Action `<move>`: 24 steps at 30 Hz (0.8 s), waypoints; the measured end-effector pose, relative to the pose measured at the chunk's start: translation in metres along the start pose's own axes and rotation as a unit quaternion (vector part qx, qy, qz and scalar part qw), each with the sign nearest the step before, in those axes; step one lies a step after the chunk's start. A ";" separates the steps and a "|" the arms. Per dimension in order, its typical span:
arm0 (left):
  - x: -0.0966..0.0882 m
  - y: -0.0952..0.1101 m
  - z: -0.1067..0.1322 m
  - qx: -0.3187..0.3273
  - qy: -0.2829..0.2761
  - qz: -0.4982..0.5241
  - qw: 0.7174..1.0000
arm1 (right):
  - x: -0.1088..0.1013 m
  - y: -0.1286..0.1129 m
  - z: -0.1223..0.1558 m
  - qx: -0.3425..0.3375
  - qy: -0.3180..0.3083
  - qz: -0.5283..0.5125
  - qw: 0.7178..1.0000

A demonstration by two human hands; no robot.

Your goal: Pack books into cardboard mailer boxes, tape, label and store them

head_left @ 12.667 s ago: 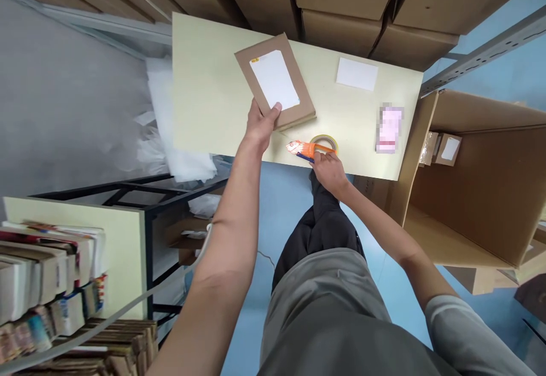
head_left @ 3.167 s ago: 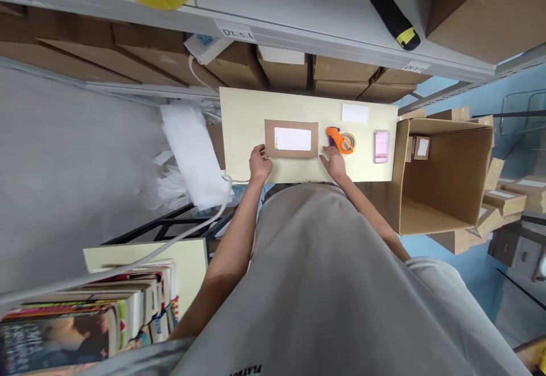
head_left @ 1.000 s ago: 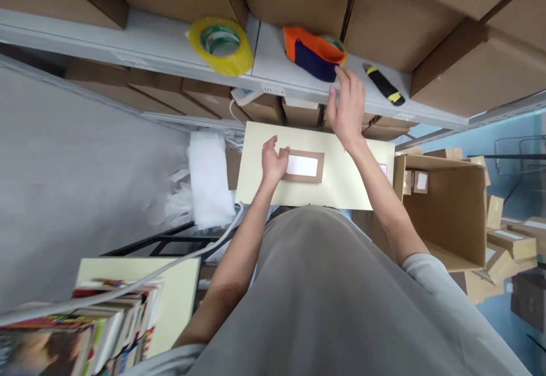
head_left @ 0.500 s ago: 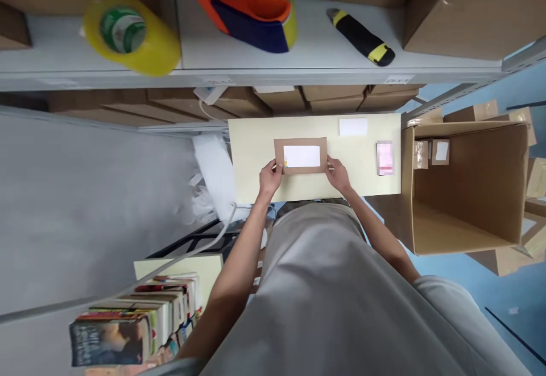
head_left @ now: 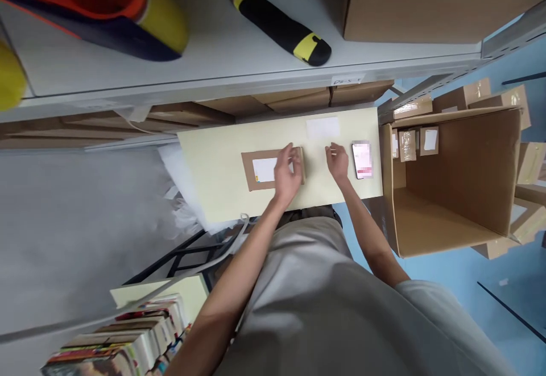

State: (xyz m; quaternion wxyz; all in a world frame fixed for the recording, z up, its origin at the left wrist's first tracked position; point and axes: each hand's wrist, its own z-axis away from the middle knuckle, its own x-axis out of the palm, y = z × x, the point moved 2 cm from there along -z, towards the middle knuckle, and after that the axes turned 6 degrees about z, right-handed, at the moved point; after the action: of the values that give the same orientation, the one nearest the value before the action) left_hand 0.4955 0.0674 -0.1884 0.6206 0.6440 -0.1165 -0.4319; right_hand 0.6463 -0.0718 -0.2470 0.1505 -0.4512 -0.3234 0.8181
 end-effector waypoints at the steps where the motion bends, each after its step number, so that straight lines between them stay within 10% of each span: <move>1: 0.021 0.005 -0.009 0.010 -0.022 0.013 1.000 | -0.004 0.005 -0.014 0.012 0.020 -0.004 1.000; 5: 0.089 -0.009 -0.055 -0.058 -0.011 -0.006 0.998 | -0.003 0.016 -0.059 0.038 0.078 -0.002 0.996; 9: 0.116 -0.047 -0.093 -0.202 0.047 -0.032 0.978 | 0.007 0.021 -0.082 0.049 0.065 0.043 0.996; 15: 0.119 -0.067 -0.104 -0.197 0.053 -0.050 0.978 | 0.004 0.020 -0.084 0.047 0.045 0.034 0.997; 24: 0.113 -0.041 -0.102 -0.208 0.108 -0.039 0.971 | -0.003 0.008 -0.073 0.086 0.073 -0.029 0.993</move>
State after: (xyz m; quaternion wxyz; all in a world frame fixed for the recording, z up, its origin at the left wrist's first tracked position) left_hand 0.6194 0.0693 -0.2866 0.7323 0.5479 0.0691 -0.3985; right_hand 0.7096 -0.0503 -0.2788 0.2355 -0.4851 -0.2527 0.8033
